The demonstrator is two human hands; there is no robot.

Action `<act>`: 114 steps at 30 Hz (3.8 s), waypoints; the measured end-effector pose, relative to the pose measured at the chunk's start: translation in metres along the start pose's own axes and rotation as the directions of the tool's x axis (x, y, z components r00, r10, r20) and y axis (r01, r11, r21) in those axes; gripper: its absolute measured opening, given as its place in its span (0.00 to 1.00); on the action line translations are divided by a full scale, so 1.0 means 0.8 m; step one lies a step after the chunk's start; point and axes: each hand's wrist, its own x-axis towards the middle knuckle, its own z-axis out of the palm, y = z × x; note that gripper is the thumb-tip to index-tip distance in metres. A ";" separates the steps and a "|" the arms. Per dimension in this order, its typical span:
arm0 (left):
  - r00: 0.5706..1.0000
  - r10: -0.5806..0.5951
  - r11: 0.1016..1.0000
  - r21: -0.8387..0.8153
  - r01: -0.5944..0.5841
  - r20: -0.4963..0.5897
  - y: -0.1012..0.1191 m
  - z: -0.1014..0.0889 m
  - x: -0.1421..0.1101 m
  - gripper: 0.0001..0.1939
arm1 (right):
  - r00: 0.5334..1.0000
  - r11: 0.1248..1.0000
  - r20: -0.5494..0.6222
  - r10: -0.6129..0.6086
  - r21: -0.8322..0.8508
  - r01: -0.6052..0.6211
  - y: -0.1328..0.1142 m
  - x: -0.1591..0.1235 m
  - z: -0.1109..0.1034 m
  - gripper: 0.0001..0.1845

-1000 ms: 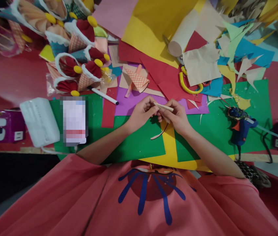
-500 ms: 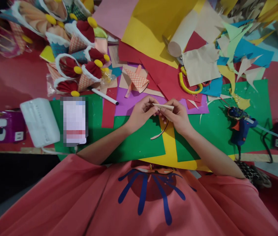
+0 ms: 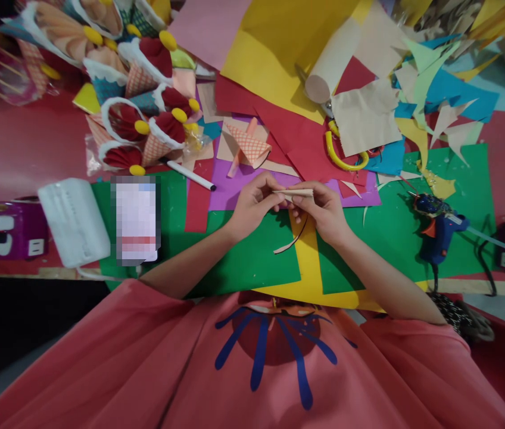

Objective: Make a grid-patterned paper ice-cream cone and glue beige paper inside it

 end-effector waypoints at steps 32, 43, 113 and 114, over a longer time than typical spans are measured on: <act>0.999 -0.011 0.989 -0.147 0.016 0.035 -0.002 -0.004 0.002 0.14 | 0.999 0.997 -0.006 -0.031 0.072 0.032 0.000 0.000 0.001 0.11; 0.997 -0.051 0.985 -0.170 0.040 -0.063 0.005 0.003 0.002 0.06 | 1.000 0.998 0.018 -0.002 0.070 0.001 0.001 -0.002 0.002 0.12; 0.987 -0.010 0.907 0.418 -0.059 0.160 0.013 -0.009 0.003 0.27 | 0.994 0.995 0.047 0.103 0.003 -0.103 -0.013 0.005 -0.010 0.11; 0.986 -0.001 0.901 0.428 -0.070 0.164 0.013 -0.009 0.003 0.27 | 0.995 0.996 0.043 0.088 -0.028 -0.087 -0.013 0.004 -0.009 0.13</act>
